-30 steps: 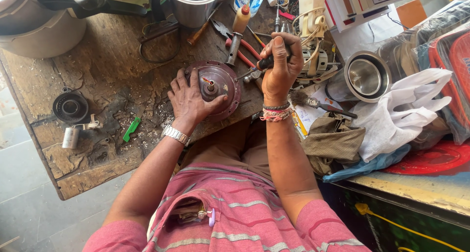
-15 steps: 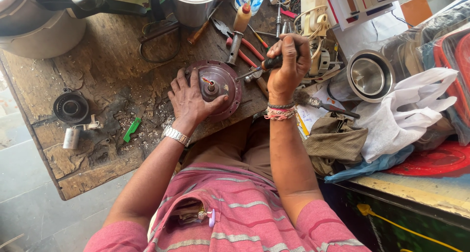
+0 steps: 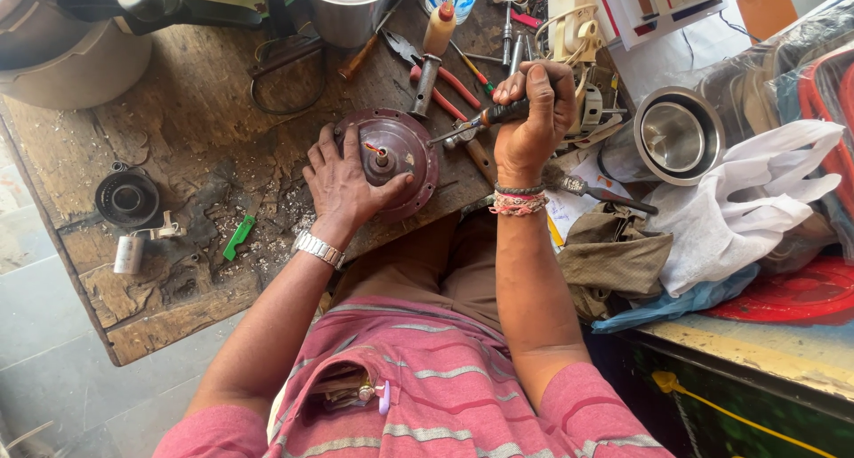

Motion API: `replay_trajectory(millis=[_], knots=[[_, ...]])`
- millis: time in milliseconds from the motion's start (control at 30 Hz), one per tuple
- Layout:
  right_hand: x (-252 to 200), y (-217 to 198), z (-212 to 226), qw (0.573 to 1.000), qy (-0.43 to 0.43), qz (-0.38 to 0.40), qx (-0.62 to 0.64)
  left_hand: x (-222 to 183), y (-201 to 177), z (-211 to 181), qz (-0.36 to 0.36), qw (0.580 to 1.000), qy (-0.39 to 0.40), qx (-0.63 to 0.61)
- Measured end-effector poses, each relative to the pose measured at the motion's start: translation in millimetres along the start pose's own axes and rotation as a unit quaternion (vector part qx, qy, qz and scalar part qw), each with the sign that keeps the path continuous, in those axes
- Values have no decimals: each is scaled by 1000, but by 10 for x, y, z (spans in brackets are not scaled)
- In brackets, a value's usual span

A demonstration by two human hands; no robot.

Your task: The person disassembles a circular electrical component, removes a plastic cover, and uses a hammer and screwdriver to adjust the central shaft. They repeatedly tap and pry at the component while seated at a cluttered workbench.

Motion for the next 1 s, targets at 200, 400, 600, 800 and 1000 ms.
replay_trajectory(millis=[200,400,600,800,1000], knots=[[11,-33,-24,1000,9,-7,6,-8,-9,-6,-7,1000,3,-3],[25,-63,-35,1000,21,-13,17,-9,-24,-18,-12,1000,4,-2],[33,-79,-35,999,24,-14,24,-9,-21,-13,-10,1000,4,-4],[32,-93,-32,999,23,-15,27,-6,-8,-11,-8,1000,4,-2],[41,-98,-41,999,24,-15,31,-6,-2,-6,-9,1000,6,-4]])
Point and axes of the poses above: each hand's wrist, its own x-axis towards the middle knuckle, its own y-axis out of the palm, z = x × y, the point moved 4 cm from there along x, towards the middle knuckle, and after that the axes turned 5 degrees about y, right-handed, at the moved point
